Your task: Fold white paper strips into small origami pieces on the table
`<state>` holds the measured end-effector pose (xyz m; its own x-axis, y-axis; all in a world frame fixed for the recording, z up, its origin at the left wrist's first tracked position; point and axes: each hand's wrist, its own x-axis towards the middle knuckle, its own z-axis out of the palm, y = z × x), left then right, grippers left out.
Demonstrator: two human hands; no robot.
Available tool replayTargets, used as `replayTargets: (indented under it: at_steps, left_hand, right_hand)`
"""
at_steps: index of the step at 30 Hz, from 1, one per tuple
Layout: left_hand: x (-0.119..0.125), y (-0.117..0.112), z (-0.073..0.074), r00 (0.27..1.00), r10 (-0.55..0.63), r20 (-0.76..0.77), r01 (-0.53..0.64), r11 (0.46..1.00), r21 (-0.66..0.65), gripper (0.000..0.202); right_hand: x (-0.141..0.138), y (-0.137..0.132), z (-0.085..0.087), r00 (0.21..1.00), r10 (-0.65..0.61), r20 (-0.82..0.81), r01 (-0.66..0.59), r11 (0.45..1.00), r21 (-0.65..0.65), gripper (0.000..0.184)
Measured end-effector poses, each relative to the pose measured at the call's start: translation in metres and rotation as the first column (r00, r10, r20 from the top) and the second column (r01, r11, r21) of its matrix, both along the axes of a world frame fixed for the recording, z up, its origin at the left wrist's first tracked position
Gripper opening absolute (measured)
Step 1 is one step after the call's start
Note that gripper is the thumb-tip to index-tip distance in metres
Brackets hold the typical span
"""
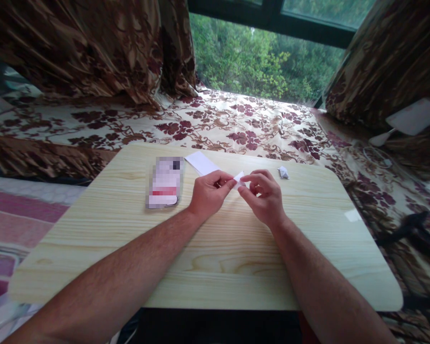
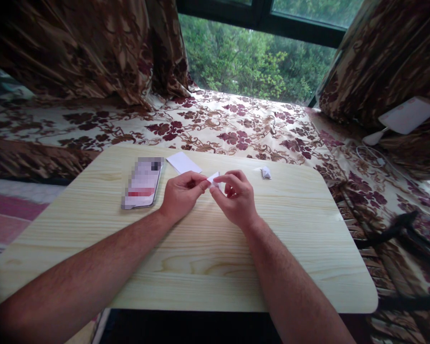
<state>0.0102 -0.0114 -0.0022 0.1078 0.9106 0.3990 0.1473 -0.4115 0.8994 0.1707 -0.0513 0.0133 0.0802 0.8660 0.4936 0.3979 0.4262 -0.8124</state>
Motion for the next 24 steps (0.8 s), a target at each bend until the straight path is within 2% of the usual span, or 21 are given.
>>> replayTargets:
  at_steps: [10,18,24]
  left_hand:
    - [-0.0003,-0.0021,0.0042,0.996,0.023,-0.085,-0.004,0.978,0.209,0.009]
    - [-0.0042,-0.0025,0.0087,0.975,0.126,-0.185,-0.027,0.887,0.461,0.008]
    - [-0.006,-0.004,0.0098,0.954,0.149,-0.261,0.007,0.856,0.517,0.009]
  right_hand:
    - [-0.0001,0.0005,0.0013,0.999,0.027,0.034,-0.028,0.999,0.019,0.008]
    - [-0.0029,-0.0026,0.0048,0.998,-0.001,0.057,-0.004,0.996,0.093,0.009]
    - [-0.0029,-0.0035,0.0038,0.994,-0.029,0.11,0.017,0.994,0.109,0.011]
